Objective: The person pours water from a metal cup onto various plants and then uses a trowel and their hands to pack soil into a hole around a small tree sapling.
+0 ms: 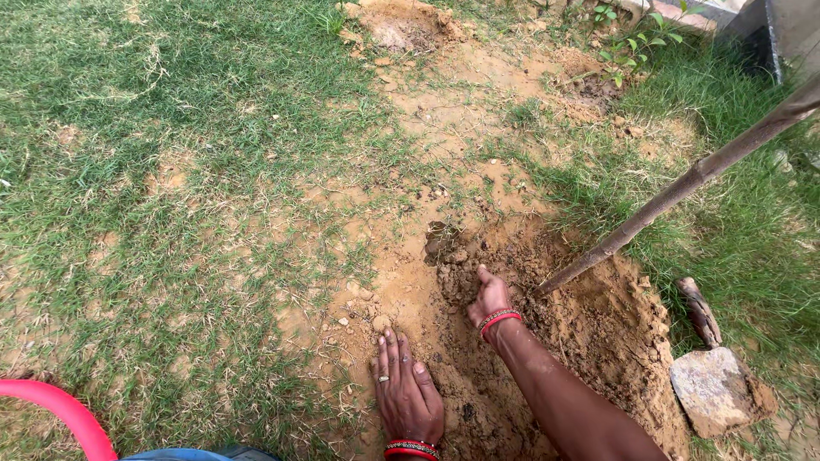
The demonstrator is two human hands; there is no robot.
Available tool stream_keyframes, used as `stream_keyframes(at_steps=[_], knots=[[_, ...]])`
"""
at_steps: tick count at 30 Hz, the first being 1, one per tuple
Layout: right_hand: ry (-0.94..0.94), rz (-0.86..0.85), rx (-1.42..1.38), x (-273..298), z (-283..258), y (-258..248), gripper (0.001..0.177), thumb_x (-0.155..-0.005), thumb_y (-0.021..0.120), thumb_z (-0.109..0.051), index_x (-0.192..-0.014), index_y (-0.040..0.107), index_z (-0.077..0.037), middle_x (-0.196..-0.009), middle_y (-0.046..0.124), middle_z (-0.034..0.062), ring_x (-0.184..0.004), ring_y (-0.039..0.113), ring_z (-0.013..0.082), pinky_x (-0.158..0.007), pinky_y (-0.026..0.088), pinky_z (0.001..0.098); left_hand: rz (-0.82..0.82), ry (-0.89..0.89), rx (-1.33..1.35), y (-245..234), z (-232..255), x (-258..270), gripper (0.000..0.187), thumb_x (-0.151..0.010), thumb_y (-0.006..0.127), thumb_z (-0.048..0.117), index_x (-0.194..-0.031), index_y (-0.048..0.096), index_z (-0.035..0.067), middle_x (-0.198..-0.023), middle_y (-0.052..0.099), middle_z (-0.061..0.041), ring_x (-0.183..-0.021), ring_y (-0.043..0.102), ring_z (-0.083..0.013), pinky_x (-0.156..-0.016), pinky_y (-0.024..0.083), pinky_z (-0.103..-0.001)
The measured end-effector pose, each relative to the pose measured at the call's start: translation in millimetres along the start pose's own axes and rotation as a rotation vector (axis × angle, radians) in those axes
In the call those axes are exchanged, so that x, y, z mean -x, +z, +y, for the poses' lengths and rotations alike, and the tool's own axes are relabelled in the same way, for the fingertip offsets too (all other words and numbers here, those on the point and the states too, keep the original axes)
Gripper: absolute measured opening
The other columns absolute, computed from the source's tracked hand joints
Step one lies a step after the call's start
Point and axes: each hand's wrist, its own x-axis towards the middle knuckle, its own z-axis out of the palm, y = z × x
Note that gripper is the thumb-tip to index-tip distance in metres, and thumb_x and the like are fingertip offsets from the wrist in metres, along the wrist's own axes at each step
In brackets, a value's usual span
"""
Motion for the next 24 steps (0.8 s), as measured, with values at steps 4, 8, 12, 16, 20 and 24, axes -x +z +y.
stream_keyframes(at_steps=[4, 8, 12, 16, 20, 24], knots=[[-0.048, 0.052, -0.04, 12, -3, 32, 0.079, -0.1, 0.042, -0.046, -0.162, 0.011, -0.009, -0.171, 0.003, 0.0134, -0.159, -0.004, 0.0291, -0.126, 0.002, 0.0596, -0.045, -0.037, -0.023, 0, 1, -1, 0.058, -0.103, 0.027, 0.029, -0.15, 0.044, -0.001, -0.163, 0.034, -0.021, -0.152, 0.028, -0.0377, -0.123, 0.015, -0.053], [-0.09, 0.04, 0.028, 2, 3, 62, 0.083, -0.097, 0.032, -0.058, -0.163, 0.011, -0.014, -0.172, 0.004, 0.0098, -0.158, 0.001, 0.0299, -0.125, 0.005, 0.0609, -0.03, -0.025, -0.007, 0, 1, 1, 0.059, -0.103, 0.025, 0.029, -0.15, 0.044, -0.002, -0.163, 0.034, -0.021, -0.153, 0.028, -0.0378, -0.124, 0.015, -0.053], [-0.209, 0.132, 0.296, -61, 16, 82, 0.101, -0.095, 0.035, -0.073, -0.162, -0.006, -0.009, -0.168, -0.025, 0.0144, -0.157, -0.02, 0.0285, -0.125, -0.004, 0.0583, -0.05, -0.05, 0.015, 1, 0, 1, 0.059, -0.103, 0.026, 0.029, -0.15, 0.044, -0.002, -0.163, 0.034, -0.022, -0.153, 0.028, -0.038, -0.124, 0.014, -0.052], [-0.226, 0.157, 0.601, -112, 24, 91, 0.108, -0.091, 0.022, -0.083, -0.163, -0.006, -0.008, -0.168, -0.023, 0.0194, -0.157, -0.019, 0.0346, -0.125, -0.006, 0.0612, -0.072, -0.024, -0.009, 3, -5, 3, 0.06, -0.102, 0.026, 0.029, -0.15, 0.043, -0.003, -0.163, 0.033, -0.022, -0.153, 0.026, -0.038, -0.124, 0.013, -0.051], [-0.184, 0.004, 0.631, -108, 7, 92, 0.109, -0.09, 0.021, -0.083, -0.162, -0.012, -0.007, -0.165, -0.031, 0.0209, -0.155, -0.024, 0.035, -0.124, -0.004, 0.0614, -0.076, -0.022, -0.021, 4, -7, 0, 0.06, -0.102, 0.026, 0.029, -0.15, 0.043, -0.002, -0.163, 0.033, -0.022, -0.153, 0.026, -0.0376, -0.123, 0.013, -0.052], [-0.121, -0.361, 0.516, -72, -34, 44, 0.099, -0.092, 0.019, -0.077, -0.161, -0.002, -0.009, -0.171, -0.002, 0.0132, -0.159, -0.003, 0.0261, -0.126, 0.002, 0.0543, -0.094, -0.035, -0.022, 1, -4, 1, 0.06, -0.103, 0.024, 0.03, -0.15, 0.043, -0.001, -0.163, 0.033, -0.021, -0.153, 0.026, -0.0373, -0.124, 0.013, -0.051]])
